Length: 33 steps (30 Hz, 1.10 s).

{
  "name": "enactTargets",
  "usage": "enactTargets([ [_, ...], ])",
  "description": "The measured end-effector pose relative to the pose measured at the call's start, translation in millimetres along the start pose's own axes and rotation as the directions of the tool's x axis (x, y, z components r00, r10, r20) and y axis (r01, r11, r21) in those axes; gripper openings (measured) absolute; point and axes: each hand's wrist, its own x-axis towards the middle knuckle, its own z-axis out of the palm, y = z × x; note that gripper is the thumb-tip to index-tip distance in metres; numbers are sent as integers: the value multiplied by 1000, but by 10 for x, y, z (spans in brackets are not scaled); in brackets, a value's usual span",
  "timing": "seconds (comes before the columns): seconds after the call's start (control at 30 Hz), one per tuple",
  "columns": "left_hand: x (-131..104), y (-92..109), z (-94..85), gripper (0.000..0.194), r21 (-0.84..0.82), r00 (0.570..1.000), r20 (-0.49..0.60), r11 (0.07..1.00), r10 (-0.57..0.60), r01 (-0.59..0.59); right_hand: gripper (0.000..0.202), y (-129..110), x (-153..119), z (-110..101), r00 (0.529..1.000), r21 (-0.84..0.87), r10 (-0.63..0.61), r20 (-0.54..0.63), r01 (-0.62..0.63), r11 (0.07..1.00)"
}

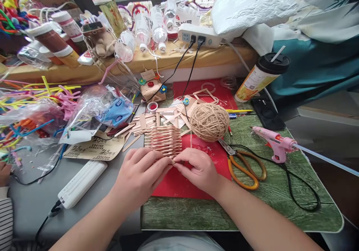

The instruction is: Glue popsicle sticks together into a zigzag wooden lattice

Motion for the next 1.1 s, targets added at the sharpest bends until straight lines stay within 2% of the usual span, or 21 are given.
enactTargets([
  [0.13, 31, 42, -50, 15, 7, 996, 93, 1000, -5, 4, 3, -17, 15, -9, 999, -11, 0, 43, 1, 1000],
  [0.33, 70, 108, -106, 10, 41, 990, 138, 999, -28, 22, 4, -12, 11, 5, 999, -24, 3, 47, -2, 1000],
  [0.43, 98, 96, -111, 9, 27, 984, 174, 999, -41, 37, 4, 8, -4, 6, 998, -38, -35, 46, 37, 999],
  [0.6, 41, 53, -107, 5, 5, 990, 120, 997, -72, 72, 10, 48, -32, -61, 991, -152, -102, 82, 114, 982],
  [0.73, -68, -3, -80, 10, -3, 993, 67, 995, -97, 98, 11, 73, -53, -110, 988, -216, -111, 108, 132, 968],
  [0.93, -222, -88, 15, 19, -22, 990, 13, 990, -139, 139, 15, 112, -60, -113, 992, -244, -90, 92, 111, 964],
  [1.1, -239, -90, 76, 21, 11, 993, -30, 993, -118, 118, 10, 94, -47, -128, 990, -214, -108, 94, 126, 969],
])
